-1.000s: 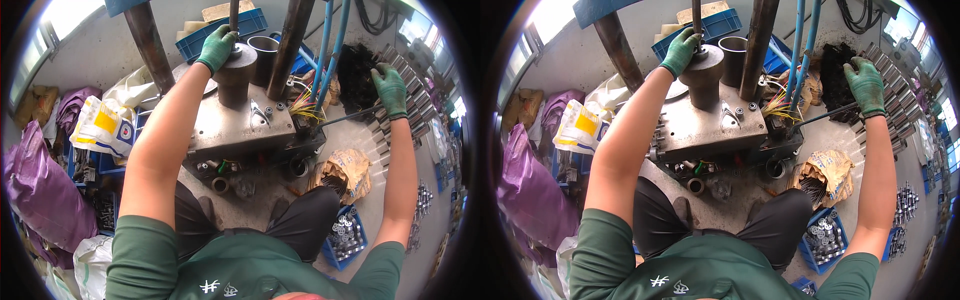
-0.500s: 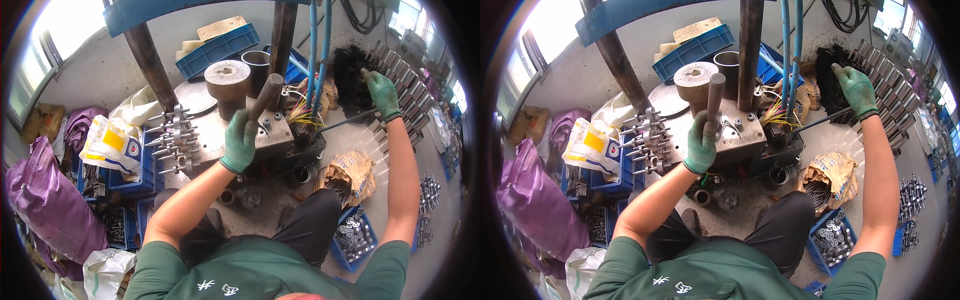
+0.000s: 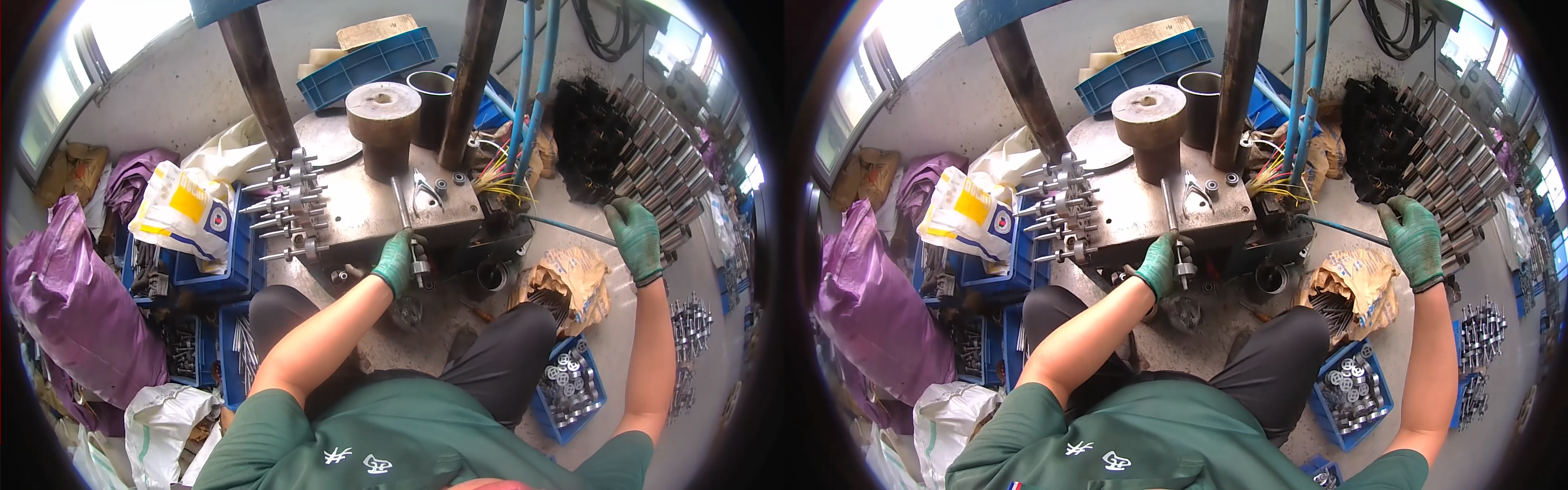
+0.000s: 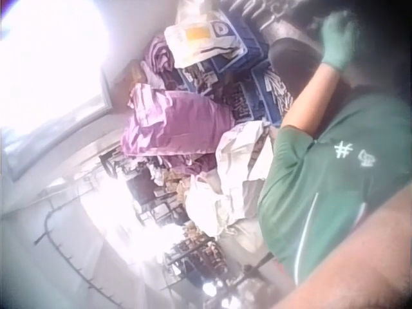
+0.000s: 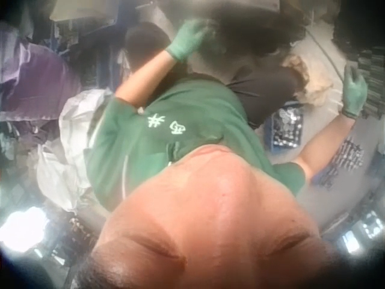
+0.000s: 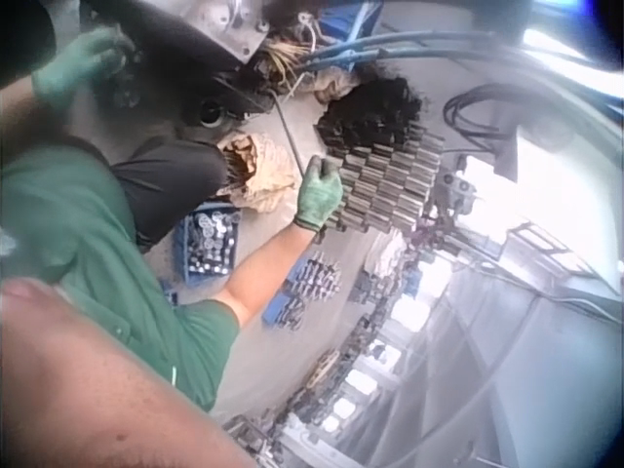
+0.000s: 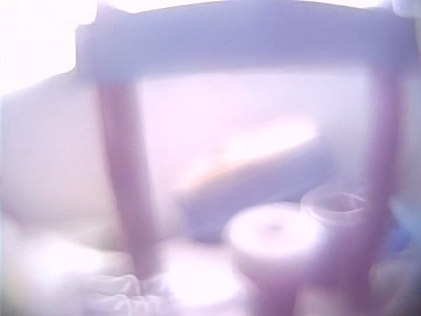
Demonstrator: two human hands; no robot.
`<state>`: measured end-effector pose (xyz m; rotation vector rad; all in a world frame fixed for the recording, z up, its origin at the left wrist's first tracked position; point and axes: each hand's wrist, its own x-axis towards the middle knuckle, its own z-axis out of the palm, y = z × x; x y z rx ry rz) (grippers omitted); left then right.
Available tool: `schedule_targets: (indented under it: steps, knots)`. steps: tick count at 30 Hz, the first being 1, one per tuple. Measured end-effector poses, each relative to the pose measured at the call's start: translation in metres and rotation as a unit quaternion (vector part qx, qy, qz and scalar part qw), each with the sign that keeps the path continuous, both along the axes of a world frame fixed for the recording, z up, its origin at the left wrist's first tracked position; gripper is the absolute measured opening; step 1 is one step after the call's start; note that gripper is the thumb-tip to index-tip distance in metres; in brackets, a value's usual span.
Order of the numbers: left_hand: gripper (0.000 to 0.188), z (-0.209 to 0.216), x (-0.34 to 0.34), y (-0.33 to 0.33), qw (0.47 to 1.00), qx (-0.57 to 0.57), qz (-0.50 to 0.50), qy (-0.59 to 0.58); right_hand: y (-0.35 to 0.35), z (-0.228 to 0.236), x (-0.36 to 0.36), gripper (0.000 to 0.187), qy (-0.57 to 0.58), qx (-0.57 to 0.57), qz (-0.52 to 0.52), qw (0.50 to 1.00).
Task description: The person inserts metal rods into a assembly jig, places a metal bracket over the rods, and uses a press lever to secure the components together before removing the assembled unit.
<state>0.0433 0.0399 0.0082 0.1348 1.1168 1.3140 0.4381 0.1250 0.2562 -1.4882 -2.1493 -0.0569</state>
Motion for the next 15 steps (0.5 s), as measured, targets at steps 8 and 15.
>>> schedule_targets:
  steps: [8,15]
  knots:
    - [0.046,0.010,0.001,-0.007,0.998,-0.051,-0.002,-0.042,0.005,-0.003,0.014,0.034,-0.015,0.000,-0.016,1.000]
    - [0.030,-0.023,0.012,-0.094,0.983,0.031,-0.102,0.148,0.015,-0.028,0.047,0.031,-0.027,0.025,0.009,0.999]
